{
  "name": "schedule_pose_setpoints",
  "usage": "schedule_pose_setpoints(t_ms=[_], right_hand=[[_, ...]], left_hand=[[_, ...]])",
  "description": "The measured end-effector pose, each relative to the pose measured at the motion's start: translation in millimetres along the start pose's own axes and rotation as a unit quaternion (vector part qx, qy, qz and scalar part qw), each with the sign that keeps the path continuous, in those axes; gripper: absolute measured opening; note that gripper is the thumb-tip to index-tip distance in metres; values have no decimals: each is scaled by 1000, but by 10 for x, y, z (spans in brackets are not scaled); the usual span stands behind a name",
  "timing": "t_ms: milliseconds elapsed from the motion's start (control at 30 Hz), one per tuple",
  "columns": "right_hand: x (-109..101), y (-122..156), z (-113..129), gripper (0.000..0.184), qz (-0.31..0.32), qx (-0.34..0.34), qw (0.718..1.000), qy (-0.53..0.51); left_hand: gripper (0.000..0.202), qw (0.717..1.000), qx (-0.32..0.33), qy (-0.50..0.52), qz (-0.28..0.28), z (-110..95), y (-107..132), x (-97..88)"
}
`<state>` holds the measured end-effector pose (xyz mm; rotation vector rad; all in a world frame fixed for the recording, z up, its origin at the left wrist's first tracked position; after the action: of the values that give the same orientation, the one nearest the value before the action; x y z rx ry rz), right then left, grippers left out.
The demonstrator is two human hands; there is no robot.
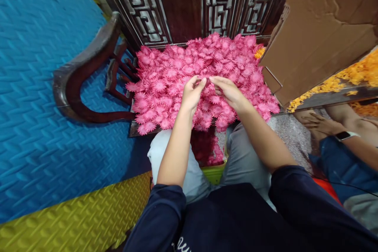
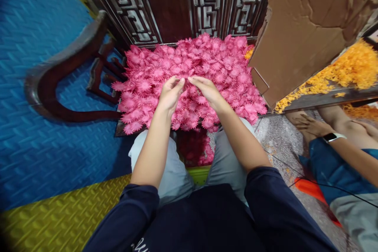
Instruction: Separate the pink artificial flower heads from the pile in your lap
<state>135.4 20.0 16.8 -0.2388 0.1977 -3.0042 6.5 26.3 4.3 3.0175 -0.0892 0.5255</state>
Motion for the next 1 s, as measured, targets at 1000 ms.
schedule_pose_setpoints(t_ms=[1000], right_hand=[[19,30,-113,37,-41,-29,998,-37]], left_hand=[[37,992,-30,65,-99,70,-100,-12]])
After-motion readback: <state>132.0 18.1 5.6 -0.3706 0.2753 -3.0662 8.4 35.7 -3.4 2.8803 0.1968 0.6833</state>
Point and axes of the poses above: each hand's wrist, its own y-axis away from the middle knuckle, its own x-axis out of the palm, z = x × y, the point moved 3 cm from there along -y, towards the middle knuckle, and after that the axes turned 13 degrees about -x, right-handed, at the moved point
